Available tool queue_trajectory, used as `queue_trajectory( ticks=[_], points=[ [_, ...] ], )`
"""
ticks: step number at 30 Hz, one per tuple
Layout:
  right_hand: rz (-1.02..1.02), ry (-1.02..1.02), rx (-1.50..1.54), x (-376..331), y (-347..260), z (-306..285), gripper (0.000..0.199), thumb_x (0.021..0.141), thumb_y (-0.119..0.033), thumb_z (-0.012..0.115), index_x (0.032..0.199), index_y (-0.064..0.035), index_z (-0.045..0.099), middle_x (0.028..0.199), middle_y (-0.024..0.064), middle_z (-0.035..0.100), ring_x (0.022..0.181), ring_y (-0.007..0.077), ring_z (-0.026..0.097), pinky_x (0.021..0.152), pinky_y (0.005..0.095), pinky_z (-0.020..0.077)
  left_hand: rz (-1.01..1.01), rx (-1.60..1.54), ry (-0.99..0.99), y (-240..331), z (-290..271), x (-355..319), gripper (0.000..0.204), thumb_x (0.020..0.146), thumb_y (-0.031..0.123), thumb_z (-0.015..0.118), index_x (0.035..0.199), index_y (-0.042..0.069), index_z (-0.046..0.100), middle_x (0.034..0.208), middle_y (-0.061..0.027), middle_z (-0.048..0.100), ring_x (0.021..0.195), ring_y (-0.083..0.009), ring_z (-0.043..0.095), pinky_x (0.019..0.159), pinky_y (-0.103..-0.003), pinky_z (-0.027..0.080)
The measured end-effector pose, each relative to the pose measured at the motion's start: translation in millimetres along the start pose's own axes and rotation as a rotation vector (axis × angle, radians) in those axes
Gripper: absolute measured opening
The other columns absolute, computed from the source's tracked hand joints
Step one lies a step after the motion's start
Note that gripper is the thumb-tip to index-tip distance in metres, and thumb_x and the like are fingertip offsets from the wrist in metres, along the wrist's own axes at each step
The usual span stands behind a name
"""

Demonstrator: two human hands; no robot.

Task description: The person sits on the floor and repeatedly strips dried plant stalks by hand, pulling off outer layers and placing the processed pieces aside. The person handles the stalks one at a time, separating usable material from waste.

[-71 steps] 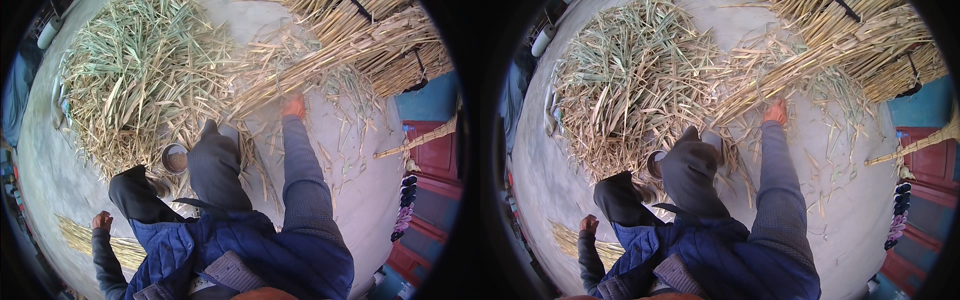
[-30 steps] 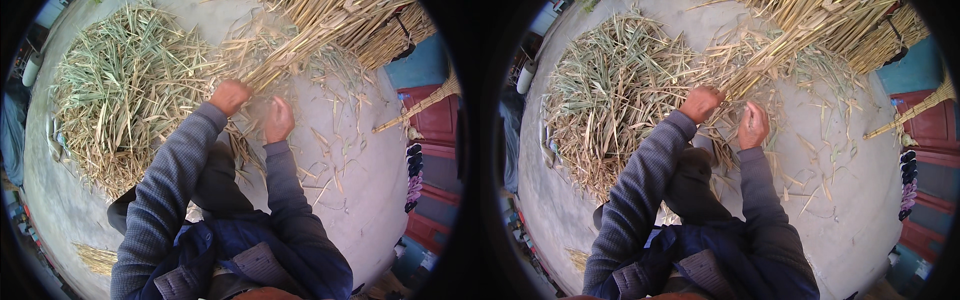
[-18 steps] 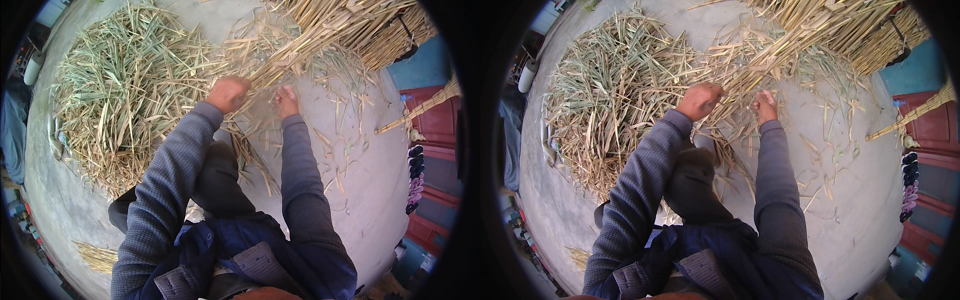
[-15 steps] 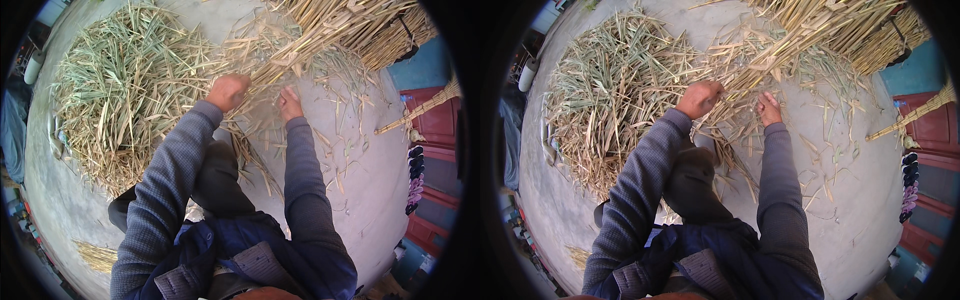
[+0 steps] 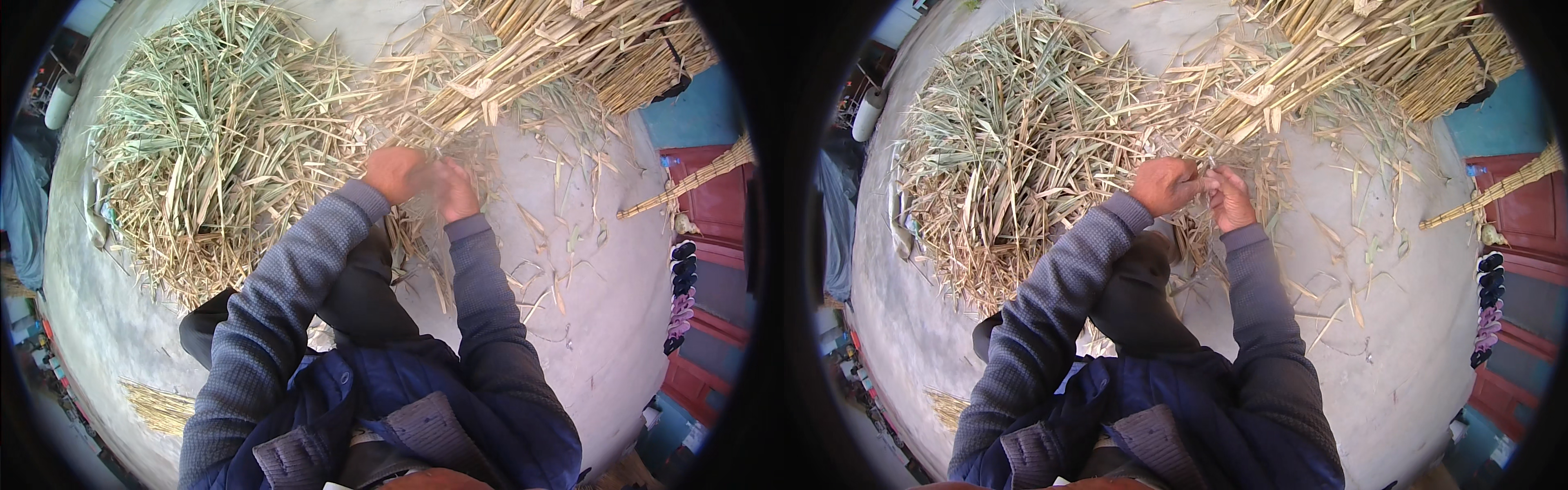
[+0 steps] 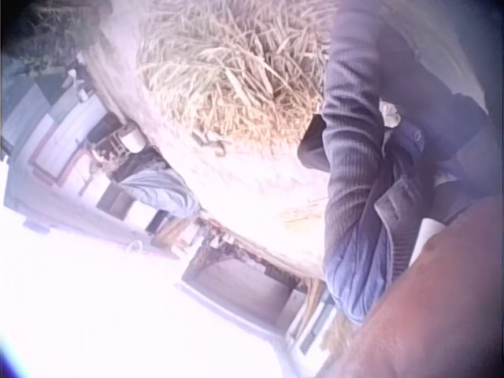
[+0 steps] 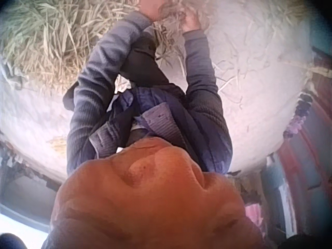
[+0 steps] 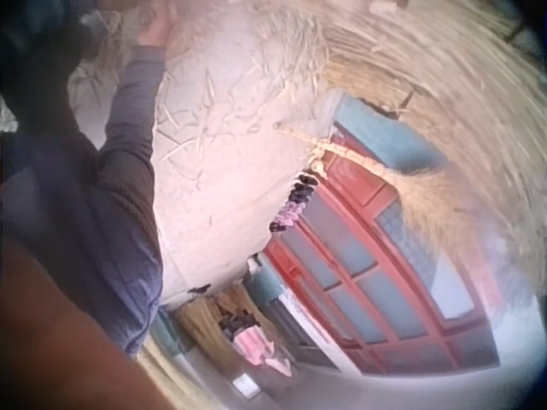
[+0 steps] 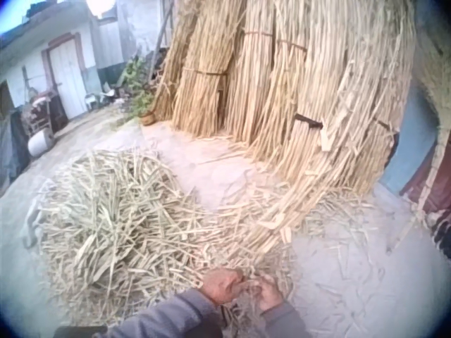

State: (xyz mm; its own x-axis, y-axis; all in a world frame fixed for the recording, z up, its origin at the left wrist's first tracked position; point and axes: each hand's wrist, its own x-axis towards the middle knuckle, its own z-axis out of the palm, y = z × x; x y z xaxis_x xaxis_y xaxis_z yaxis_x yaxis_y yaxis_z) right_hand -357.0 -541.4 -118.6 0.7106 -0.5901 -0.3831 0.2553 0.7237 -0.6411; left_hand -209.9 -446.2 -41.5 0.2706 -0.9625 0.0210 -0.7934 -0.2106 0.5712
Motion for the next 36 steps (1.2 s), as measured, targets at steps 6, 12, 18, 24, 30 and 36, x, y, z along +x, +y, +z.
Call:
queue_trajectory(
  ticks=[6,12,18,24,30,36],
  points=[
    [0.056,-0.097,0.062,-7,-4,34,0.022,0.094,-0.016,0.067,0.11,-0.0029,0.06,0.101,0.0079,0.068,0.085,0.0166,0.066,0.08,0.0293,0.0521,0.127,0.103,0.076,-16,-2,-8,0.036,0.088,0.043,0.066,0.083,0.008,0.064,0.075,-0.0138,0.067,0.075,-0.0356,0.067,0.061,-0.045,0.051],
    [0.028,0.064,-0.007,0,9,37,0.027,0.095,-0.027,0.07,0.107,-0.0036,0.063,0.097,0.0077,0.067,0.077,0.0151,0.064,0.069,0.0287,0.0515,0.151,0.296,-0.094,0,-16,-14,0.036,0.091,0.039,0.064,0.089,0.003,0.062,0.069,-0.0149,0.067,0.067,-0.0341,0.069,0.058,-0.044,0.053],
    [0.154,0.159,0.134,20,-2,1,0.022,0.093,-0.025,0.072,0.099,-0.0069,0.061,0.083,0.0012,0.058,0.057,0.0054,0.044,0.042,0.0197,0.0299,0.294,0.377,-0.097,-1,-37,-33,0.031,0.093,0.035,0.061,0.086,0.005,0.06,0.066,-0.0139,0.066,0.065,-0.033,0.068,0.057,-0.045,0.051],
    [0.158,0.166,0.368,29,-26,-16,0.017,0.095,-0.02,0.07,0.1,-0.0096,0.057,0.089,0.0055,0.061,0.057,0.0071,0.046,0.043,0.0192,0.0325,0.432,0.428,-0.049,1,-37,-58,0.024,0.093,0.028,0.06,0.088,0.005,0.057,0.06,-0.0128,0.06,0.06,-0.0332,0.064,0.054,-0.044,0.049],
    [0.174,-0.097,0.297,15,-21,1,0.017,0.092,-0.014,0.072,0.101,-0.0052,0.06,0.086,0.0031,0.062,0.056,0.007,0.049,0.042,0.02,0.0346,0.31,0.555,-0.083,-8,-69,-77,0.025,0.094,0.027,0.059,0.08,0.006,0.059,0.061,-0.0142,0.061,0.06,-0.0338,0.064,0.053,-0.046,0.047],
    [-0.039,0.409,0.111,22,4,-22,0.024,0.078,0.003,0.077,0.098,-0.0006,0.065,0.067,0.0007,0.057,0.046,0.0067,0.041,0.039,0.0211,0.0273,0.353,0.482,-0.157,5,-63,-96,0.026,0.096,0.031,0.057,0.085,0.007,0.058,0.061,-0.0148,0.061,0.061,-0.0356,0.064,0.055,-0.047,0.047]
  ],
)
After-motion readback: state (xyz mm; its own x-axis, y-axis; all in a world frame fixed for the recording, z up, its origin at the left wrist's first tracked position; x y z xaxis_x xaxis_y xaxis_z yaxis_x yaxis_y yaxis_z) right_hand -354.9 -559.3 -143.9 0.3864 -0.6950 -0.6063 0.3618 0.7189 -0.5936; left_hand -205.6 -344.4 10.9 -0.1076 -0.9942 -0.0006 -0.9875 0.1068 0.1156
